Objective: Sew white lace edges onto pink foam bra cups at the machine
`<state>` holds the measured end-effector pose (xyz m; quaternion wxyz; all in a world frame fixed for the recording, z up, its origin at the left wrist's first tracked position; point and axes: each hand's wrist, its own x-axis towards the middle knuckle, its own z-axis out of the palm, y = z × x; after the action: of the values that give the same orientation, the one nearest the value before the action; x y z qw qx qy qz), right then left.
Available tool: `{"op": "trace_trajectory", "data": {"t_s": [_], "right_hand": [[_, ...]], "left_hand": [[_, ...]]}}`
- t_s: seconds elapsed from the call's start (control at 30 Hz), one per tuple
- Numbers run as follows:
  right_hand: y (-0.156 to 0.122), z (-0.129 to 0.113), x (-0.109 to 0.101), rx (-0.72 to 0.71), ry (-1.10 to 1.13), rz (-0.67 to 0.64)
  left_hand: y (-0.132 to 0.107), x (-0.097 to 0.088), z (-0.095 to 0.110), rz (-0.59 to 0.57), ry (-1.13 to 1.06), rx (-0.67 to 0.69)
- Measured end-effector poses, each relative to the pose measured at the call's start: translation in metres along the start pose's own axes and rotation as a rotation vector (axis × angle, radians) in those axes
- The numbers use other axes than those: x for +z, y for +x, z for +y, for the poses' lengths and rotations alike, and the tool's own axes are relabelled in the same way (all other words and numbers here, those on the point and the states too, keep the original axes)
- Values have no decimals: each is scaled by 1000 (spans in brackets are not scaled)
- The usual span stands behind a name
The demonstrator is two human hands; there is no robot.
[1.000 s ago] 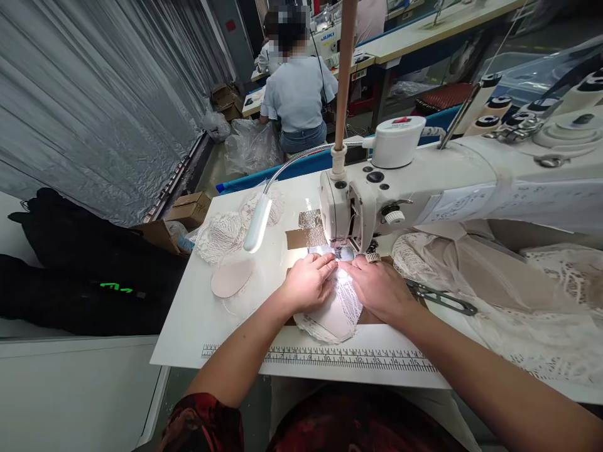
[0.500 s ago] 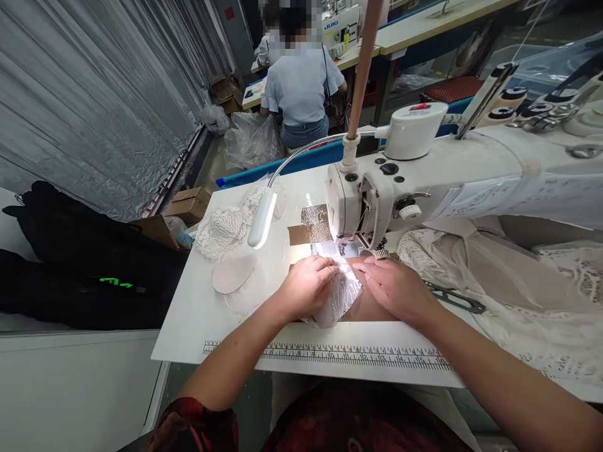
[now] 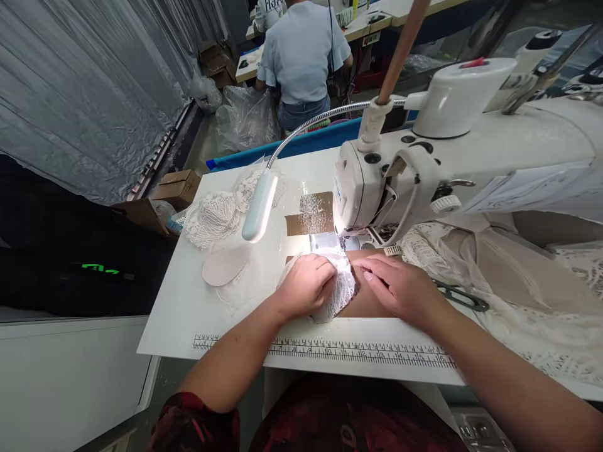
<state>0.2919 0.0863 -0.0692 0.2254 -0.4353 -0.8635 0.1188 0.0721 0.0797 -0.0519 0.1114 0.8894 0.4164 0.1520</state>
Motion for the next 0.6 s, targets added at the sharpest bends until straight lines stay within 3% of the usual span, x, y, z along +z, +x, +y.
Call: {"op": "trace_trajectory", "data": {"t_s": [0.17,0.4,0.6], "right_hand": [[-2,-2,1,-205,-47,-113],[-8,3,-6,-223,-78,-163],[-13,-3,-14,-266,-114,-239]], "left_hand": [[-1,0,-2,-15,-33,-9],[-5,-1,-3,39,-167,-113],[-5,-1,0,-17,-66,35]]}}
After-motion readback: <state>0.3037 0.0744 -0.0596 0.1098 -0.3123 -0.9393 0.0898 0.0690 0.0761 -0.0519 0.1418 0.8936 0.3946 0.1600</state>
